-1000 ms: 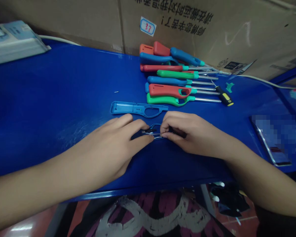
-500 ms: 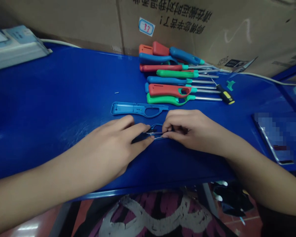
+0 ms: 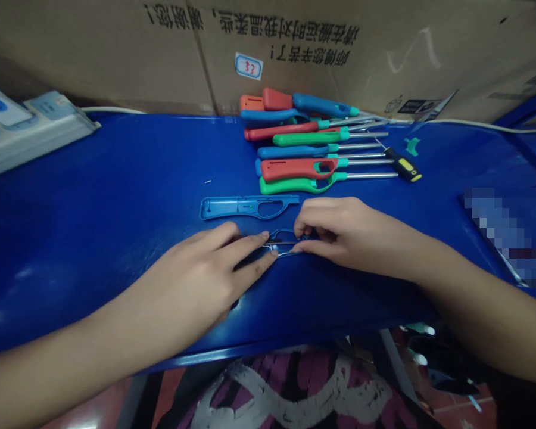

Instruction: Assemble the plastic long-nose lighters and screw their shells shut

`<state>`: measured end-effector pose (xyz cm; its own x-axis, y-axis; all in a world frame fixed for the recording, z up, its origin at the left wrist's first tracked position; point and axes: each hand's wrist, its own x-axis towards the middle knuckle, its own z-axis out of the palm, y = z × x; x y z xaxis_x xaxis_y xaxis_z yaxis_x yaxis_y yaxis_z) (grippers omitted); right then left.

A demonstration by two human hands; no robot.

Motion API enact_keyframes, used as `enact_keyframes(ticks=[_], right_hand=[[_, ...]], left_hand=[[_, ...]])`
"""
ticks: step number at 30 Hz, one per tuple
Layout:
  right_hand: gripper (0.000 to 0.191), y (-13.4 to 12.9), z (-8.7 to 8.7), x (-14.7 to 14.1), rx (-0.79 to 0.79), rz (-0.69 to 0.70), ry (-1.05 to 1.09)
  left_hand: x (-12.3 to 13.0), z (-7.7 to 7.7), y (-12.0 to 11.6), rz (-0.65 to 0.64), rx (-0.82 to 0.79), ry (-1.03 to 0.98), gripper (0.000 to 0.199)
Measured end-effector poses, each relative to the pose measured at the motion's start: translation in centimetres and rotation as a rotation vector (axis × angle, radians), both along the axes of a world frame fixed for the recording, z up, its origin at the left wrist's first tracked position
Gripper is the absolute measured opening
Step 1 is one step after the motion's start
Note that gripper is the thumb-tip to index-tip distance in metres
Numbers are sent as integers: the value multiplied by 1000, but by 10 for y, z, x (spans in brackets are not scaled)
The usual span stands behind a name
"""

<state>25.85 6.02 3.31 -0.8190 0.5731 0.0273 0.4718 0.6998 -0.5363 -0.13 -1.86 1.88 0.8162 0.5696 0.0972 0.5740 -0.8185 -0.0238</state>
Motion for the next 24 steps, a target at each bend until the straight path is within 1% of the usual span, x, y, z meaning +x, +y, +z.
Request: enact_keyframes(ticks=[4, 7, 10, 12, 15, 18, 21, 24], right_hand=[[12, 12, 12, 13, -7, -31, 45], [12, 20, 19, 24, -39, -27, -36], [11, 23, 19, 28, -126, 13, -168], [11, 24, 15, 27, -161, -8, -202], [15, 24, 11, 24, -203, -76, -191], [13, 24, 11, 23, -233, -97, -175], [12, 20, 13, 21, -210, -74, -110], [10, 12, 11, 14, -159, -4, -4]], left_hand=[[1, 1, -2, 41, 3, -23, 46], [1, 1, -2, 50, 10, -41, 48], [1, 2, -1, 63, -5, -64, 48], [-1, 2, -1, 67, -27, -90, 48], [-3, 2, 0, 68, -58, -134, 48], [-4, 3, 1, 43, -60, -182, 45], [-2, 4, 2, 7, -46, -209, 40], [0, 5, 0, 5, -50, -207, 37]])
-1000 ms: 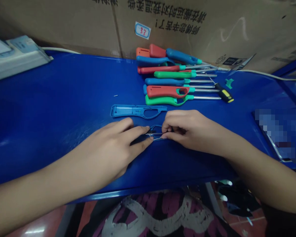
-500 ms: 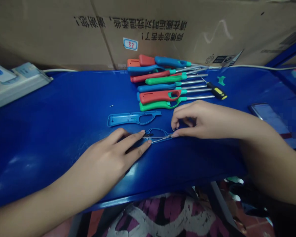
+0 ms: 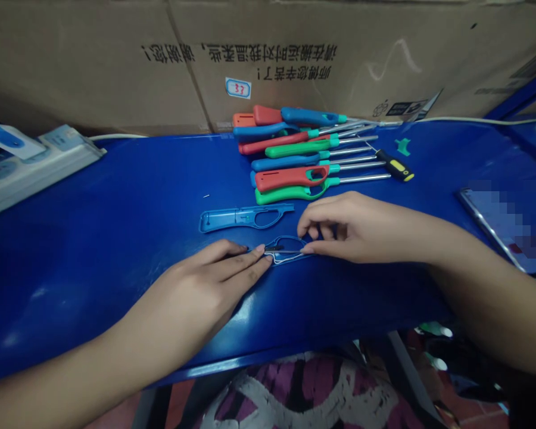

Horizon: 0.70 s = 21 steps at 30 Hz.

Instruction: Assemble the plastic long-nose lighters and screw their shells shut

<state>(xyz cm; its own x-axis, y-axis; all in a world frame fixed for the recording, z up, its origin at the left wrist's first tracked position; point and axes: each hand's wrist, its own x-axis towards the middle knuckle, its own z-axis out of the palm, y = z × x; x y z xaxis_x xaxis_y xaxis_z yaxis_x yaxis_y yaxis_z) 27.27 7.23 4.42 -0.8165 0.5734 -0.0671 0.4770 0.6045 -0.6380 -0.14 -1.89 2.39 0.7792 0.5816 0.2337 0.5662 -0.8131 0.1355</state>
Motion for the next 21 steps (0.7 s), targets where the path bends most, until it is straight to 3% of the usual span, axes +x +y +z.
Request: enact_keyframes(ticks=[5, 10, 18, 21], right_hand=[[12, -11, -15, -15, 138, 54, 89], [13, -12, -25, -20, 133, 72, 160], [10, -11, -22, -20, 110, 34, 179], [12, -15, -20, -20, 133, 8, 121]], left_hand=[[1, 0, -2, 7, 4, -7, 37], [0, -2, 0, -11, 4, -46, 34], [0, -6, 2, 30, -57, -174, 28], [1, -6, 3, 100, -131, -189, 20]])
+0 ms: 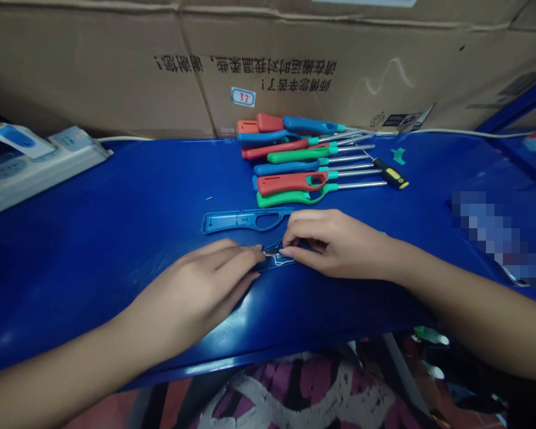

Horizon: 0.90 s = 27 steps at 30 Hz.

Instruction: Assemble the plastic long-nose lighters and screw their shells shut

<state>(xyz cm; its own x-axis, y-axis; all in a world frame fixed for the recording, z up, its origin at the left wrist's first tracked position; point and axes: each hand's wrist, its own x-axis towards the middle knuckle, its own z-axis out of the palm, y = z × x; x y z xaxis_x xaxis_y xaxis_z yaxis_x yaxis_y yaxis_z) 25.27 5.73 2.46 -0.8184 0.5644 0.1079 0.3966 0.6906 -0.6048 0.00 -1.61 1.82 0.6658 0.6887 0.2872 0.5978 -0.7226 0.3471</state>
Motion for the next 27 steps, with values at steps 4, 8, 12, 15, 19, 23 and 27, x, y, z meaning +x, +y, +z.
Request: enact_keyframes(ticks=[4, 8, 12, 15, 19, 23, 27], right_hand=[[17, -8, 0, -4, 57, -88, -108], [17, -13, -2, -10, 42, -185, -172], [17, -13, -1, -13, -34, -240, -147], [17, -13, -2, -13, -49, -245, -124], [16, -14, -2, -14, -50, -250, -116], [16, -14, -2, -12, -31, -234, -120], [13, -13, -1, -11, -27, -223, -135]], left_hand=[[3, 0, 0, 65, -59, -10, 12], [5, -2, -1, 48, -40, -24, 11], [4, -3, -1, 16, -24, -21, 12], [5, -3, -1, 34, -42, -25, 10], [7, -1, 0, 70, -80, -44, 7], [6, -2, 1, 85, -106, -59, 5], [5, -3, 1, 74, -111, -68, 5]])
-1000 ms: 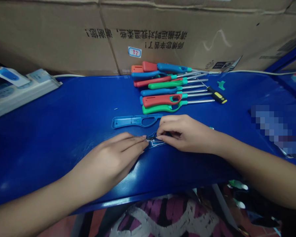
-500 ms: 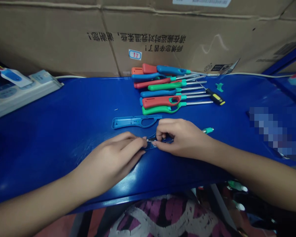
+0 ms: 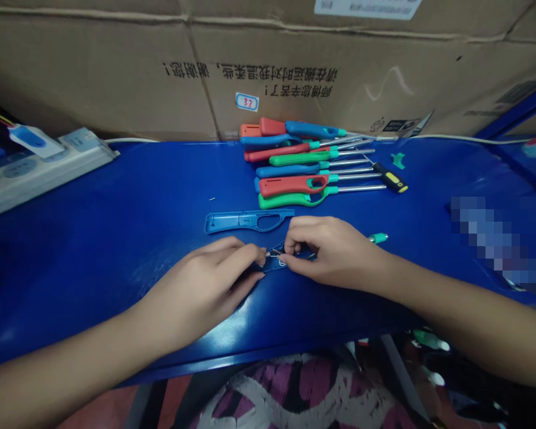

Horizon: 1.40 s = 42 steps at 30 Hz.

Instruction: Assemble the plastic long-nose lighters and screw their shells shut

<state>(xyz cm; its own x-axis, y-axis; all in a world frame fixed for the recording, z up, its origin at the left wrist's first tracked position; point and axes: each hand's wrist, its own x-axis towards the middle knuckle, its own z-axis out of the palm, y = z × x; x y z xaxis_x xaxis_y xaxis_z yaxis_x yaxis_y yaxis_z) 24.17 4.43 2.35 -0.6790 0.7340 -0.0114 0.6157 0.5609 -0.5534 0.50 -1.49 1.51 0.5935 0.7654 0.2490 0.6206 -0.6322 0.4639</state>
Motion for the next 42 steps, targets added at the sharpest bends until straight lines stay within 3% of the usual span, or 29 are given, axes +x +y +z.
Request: enact_keyframes(ticks=[10, 16, 19, 23, 25, 29, 35, 42], right_hand=[[14, 0, -5, -1, 60, 2, 9], [17, 8, 6, 9, 119, 21, 183], [16, 26, 17, 24, 331, -103, 176], [17, 66, 32, 63, 516, -466, -9], [27, 88, 33, 90, 429, -693, -246], [37, 123, 18, 138, 280, -926, -389], [21, 144, 1, 164, 147, -1048, -403], [6, 135, 14, 152, 228, -1075, -319]], left_hand=[[0, 2, 0, -4, 49, 35, 7], [0, 3, 2, -10, 58, 42, 18], [0, 3, 5, -39, 111, 36, 24], [1, 4, 7, -50, 170, 33, 28], [1, 5, 6, -55, 175, 27, 28], [-1, 0, 4, -82, 137, 35, 26], [-4, -6, 4, -115, 146, 31, 29], [-2, -2, 5, -144, 162, 26, 30]])
